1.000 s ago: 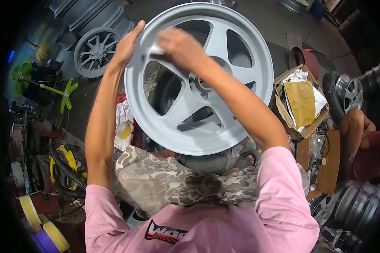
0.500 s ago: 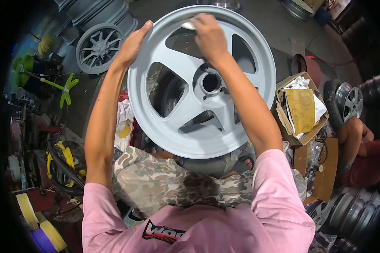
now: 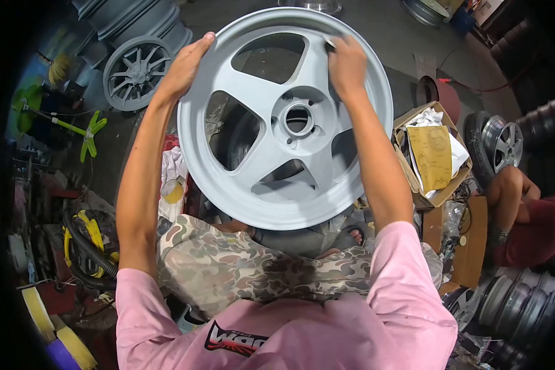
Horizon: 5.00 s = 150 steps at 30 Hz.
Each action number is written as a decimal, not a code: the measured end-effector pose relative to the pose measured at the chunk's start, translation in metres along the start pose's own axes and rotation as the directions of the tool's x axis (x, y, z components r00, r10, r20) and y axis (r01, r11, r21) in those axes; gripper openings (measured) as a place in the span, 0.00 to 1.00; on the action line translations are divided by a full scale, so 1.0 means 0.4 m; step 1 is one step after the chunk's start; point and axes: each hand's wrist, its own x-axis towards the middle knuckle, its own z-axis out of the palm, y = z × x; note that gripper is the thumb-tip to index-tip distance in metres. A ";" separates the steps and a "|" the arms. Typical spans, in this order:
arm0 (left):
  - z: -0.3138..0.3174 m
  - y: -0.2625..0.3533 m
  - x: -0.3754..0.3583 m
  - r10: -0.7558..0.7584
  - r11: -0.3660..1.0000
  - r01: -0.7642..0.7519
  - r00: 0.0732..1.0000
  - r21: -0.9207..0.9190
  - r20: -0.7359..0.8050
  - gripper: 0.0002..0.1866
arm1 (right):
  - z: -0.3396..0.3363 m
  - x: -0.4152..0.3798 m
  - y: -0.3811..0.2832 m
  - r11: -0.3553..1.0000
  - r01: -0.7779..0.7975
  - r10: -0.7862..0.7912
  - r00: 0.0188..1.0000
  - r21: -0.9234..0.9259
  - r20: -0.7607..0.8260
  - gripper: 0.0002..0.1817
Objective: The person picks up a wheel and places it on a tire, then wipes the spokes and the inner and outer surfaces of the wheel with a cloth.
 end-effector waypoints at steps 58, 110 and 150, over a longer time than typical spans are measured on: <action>-0.012 0.038 -0.016 0.011 0.857 0.022 0.998 0.514 -0.061 0.22 | -0.128 -0.447 -0.134 0.955 -0.274 0.289 0.945 0.112 -0.155 0.11; 0.033 0.038 -0.020 -0.003 0.933 0.030 0.997 0.358 -0.076 0.29 | 0.007 0.059 -0.069 0.920 0.283 -0.271 0.959 0.273 -0.080 0.16; 0.052 0.006 0.016 0.064 0.985 -0.049 0.994 0.163 -0.094 0.31 | 0.007 -0.086 -0.369 0.710 0.593 -0.672 0.732 0.380 0.114 0.28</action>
